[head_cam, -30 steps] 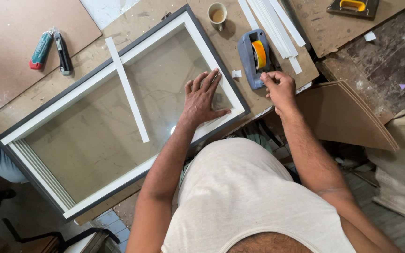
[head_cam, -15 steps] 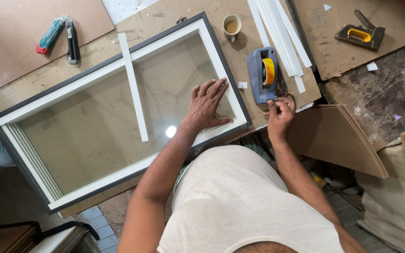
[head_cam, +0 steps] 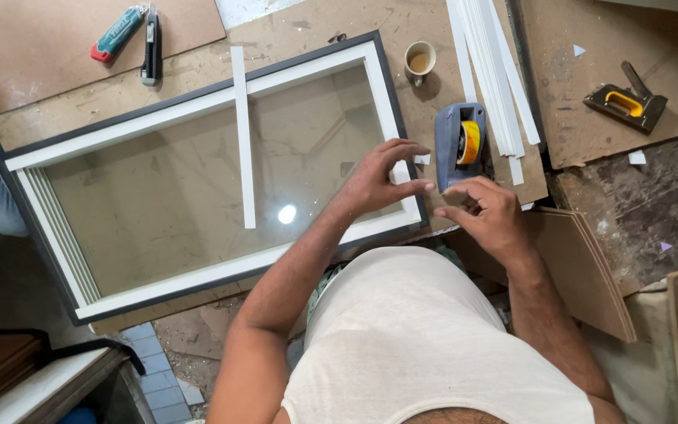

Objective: The person assembles a window frame by placing white plastic strips along the edges of a glass pane. They use scissors to cut the strips to length and press them into place around the frame.

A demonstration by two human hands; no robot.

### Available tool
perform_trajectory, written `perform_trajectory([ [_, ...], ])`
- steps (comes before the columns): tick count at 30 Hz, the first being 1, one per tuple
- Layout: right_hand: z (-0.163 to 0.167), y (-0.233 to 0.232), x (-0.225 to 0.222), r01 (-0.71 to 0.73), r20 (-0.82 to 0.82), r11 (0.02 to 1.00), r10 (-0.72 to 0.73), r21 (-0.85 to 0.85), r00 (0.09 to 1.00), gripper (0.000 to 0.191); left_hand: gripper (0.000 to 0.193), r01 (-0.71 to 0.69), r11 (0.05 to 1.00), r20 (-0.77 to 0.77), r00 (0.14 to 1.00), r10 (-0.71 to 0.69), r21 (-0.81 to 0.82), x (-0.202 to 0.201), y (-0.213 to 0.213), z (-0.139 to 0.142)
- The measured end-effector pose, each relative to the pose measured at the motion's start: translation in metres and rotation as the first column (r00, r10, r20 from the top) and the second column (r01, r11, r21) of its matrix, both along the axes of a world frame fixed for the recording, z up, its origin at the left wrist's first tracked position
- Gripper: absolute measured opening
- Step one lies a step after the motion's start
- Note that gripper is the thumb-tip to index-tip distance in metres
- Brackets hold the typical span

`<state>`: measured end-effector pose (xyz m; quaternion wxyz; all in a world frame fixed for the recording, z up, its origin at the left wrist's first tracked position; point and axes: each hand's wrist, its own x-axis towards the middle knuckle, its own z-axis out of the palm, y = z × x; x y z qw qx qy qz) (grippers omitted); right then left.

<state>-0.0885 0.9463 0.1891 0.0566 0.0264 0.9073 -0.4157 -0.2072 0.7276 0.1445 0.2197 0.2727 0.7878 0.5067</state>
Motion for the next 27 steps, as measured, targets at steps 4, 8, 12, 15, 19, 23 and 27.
perform_trajectory([
  [4, 0.033, -0.002, -0.051, -0.189, -0.097, 0.956, 0.214, 0.224, 0.972, 0.041, 0.020, -0.088, 0.973, -0.076, 0.991, 0.106, 0.212, 0.003, 0.017, 0.028],
  [8, 0.043, 0.005, -0.099, -0.255, -0.079, 0.945, 0.276, 0.206, 0.958, 0.048, 0.014, -0.306, 0.936, -0.135, 0.934, 0.331, 0.175, -0.009, 0.031, 0.034],
  [12, 0.033, -0.001, -0.143, -0.305, -0.305, 0.951, 0.276, -0.052, 0.911, 0.110, 0.015, -0.640, 0.680, 0.208, 0.765, 0.610, 0.357, -0.033, 0.047, 0.017],
  [15, 0.020, -0.003, -0.176, -0.204, -0.101, 0.941, 0.182, -0.272, 0.978, 0.089, 0.016, -0.812, 0.414, 0.604, 0.584, 0.543, 0.412, -0.055, 0.056, -0.001],
  [19, -0.006, -0.009, -0.219, -0.144, 0.026, 0.873, 0.176, -0.466, 0.984, 0.035, 0.018, -0.880, 0.282, 0.752, 0.473, 0.460, 0.382, -0.075, 0.058, -0.018],
  [23, -0.035, -0.004, -0.253, -0.266, -0.122, 0.914, 0.239, -0.307, 0.963, 0.018, 0.022, -0.894, 0.307, 0.648, 0.448, 0.615, 0.327, -0.088, 0.057, -0.032],
  [27, -0.068, 0.002, -0.300, -0.393, -0.307, 0.913, 0.408, 0.112, 0.860, 0.017, 0.030, -0.841, 0.505, -0.168, 0.478, 0.862, 0.197, -0.114, 0.043, -0.055],
])
